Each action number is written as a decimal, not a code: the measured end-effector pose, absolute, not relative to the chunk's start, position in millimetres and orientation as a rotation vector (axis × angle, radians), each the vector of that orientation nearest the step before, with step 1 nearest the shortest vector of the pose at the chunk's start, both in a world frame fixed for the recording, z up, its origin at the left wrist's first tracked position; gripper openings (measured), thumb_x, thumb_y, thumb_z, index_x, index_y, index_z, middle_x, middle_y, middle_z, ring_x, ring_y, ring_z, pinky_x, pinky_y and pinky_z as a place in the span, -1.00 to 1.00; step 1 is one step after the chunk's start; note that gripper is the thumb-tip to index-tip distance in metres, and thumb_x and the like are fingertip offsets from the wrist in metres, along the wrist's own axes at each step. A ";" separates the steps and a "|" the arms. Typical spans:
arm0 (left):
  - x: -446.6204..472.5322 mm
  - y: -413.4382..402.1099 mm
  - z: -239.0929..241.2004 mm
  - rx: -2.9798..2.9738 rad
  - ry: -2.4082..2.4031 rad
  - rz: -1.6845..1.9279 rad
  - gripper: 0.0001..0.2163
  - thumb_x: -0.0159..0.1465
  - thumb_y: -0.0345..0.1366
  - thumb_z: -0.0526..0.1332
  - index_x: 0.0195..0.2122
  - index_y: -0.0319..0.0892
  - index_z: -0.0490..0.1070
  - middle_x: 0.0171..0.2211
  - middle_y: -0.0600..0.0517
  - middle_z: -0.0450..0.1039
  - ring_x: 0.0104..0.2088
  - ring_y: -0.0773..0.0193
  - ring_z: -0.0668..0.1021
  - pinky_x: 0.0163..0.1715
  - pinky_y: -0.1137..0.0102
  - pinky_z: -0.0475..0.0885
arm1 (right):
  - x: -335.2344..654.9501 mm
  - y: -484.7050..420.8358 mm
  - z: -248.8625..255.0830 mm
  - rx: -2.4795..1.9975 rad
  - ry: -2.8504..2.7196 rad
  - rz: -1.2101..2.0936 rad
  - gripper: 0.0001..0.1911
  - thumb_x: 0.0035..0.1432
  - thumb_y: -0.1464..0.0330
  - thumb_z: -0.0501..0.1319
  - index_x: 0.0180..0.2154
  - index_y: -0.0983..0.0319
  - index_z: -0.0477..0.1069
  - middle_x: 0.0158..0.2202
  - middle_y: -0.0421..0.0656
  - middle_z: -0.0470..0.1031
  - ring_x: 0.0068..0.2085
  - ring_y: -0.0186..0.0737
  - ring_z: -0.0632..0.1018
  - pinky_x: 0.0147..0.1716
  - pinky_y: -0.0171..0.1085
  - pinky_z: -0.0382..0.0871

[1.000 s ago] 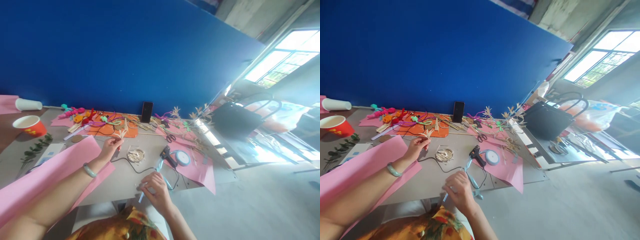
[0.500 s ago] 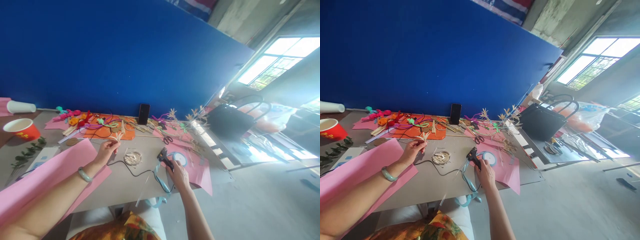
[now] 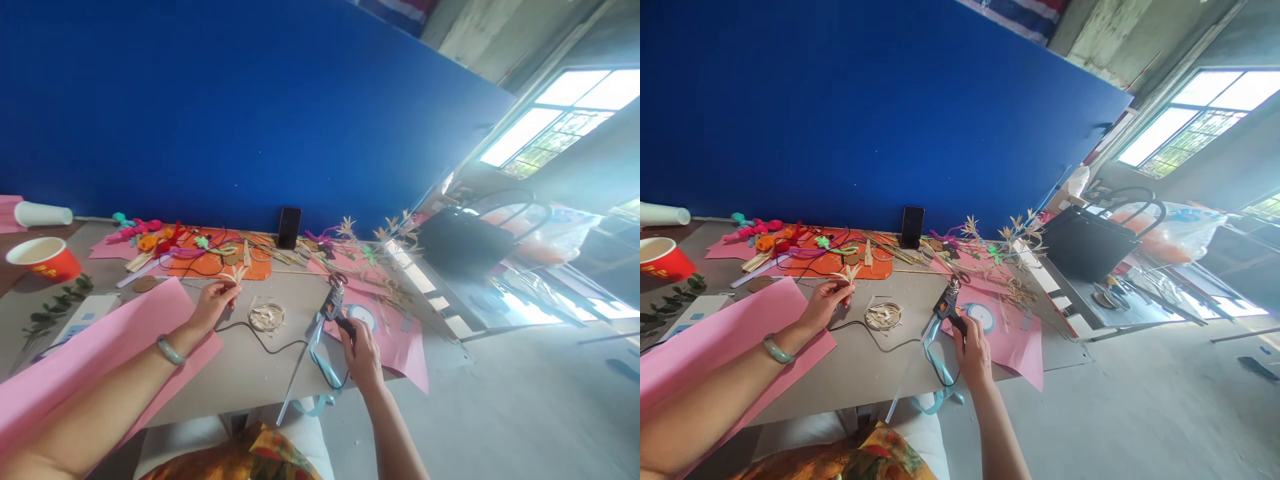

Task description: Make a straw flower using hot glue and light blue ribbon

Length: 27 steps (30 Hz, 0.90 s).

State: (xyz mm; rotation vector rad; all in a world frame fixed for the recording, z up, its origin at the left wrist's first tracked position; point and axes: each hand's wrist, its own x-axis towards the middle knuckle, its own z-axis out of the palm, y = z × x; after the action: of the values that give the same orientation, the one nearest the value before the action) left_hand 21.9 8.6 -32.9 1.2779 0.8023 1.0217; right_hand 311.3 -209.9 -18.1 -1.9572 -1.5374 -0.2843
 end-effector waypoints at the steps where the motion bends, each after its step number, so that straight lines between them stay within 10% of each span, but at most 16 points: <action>1: 22.1 8.2 -32.1 1.268 0.803 1.026 -0.82 0.10 -0.22 0.32 -0.49 -0.23 0.42 -0.68 0.15 0.30 -0.65 0.44 0.35 -0.59 0.50 0.26 | 309.7 -209.7 -15.5 -1.928 -1.519 -0.295 -0.71 0.26 0.26 0.05 -0.03 0.22 0.29 -0.15 0.00 0.44 -0.14 -0.07 0.51 -0.22 -0.13 0.44; 11: 27.2 -1.9 -25.3 1.037 0.627 0.895 -0.80 0.01 -0.24 0.39 -0.49 -0.23 0.43 -0.56 0.09 0.43 -0.62 0.45 0.38 -0.65 0.54 0.20 | 284.0 -193.4 6.8 -1.855 -1.431 -0.288 -0.75 0.23 0.28 0.09 -0.08 0.23 0.30 -0.22 -0.04 0.45 -0.29 -0.15 0.49 -0.34 -0.20 0.40; 18: 32.5 -41.2 -13.9 1.015 0.298 0.440 -0.82 0.01 -0.30 0.42 -0.51 -0.27 0.46 -0.17 -0.16 0.56 -0.11 0.08 0.56 -0.11 0.27 0.37 | 240.6 -179.2 5.8 -1.837 -1.525 -0.295 -0.79 0.25 0.32 0.05 -0.08 0.23 0.26 -0.21 -0.04 0.43 -0.22 -0.13 0.50 -0.29 -0.20 0.42; 27: 31.4 -40.1 -18.9 1.100 0.295 0.339 -0.78 0.03 -0.23 0.41 -0.47 -0.27 0.44 -0.51 -0.02 0.54 -0.54 0.28 0.55 -0.48 0.41 0.42 | 215.8 -173.7 1.1 -1.869 -1.688 -0.216 -0.74 0.24 0.33 0.06 -0.04 0.25 0.24 -0.27 -0.07 0.53 -0.36 -0.17 0.57 -0.38 -0.26 0.42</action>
State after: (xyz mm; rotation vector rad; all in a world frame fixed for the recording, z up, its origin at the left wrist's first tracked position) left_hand 31.4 -40.1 -18.9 1.0995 0.2947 0.3395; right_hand 215.8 -173.7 1.1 -1.8686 -1.6880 -0.2158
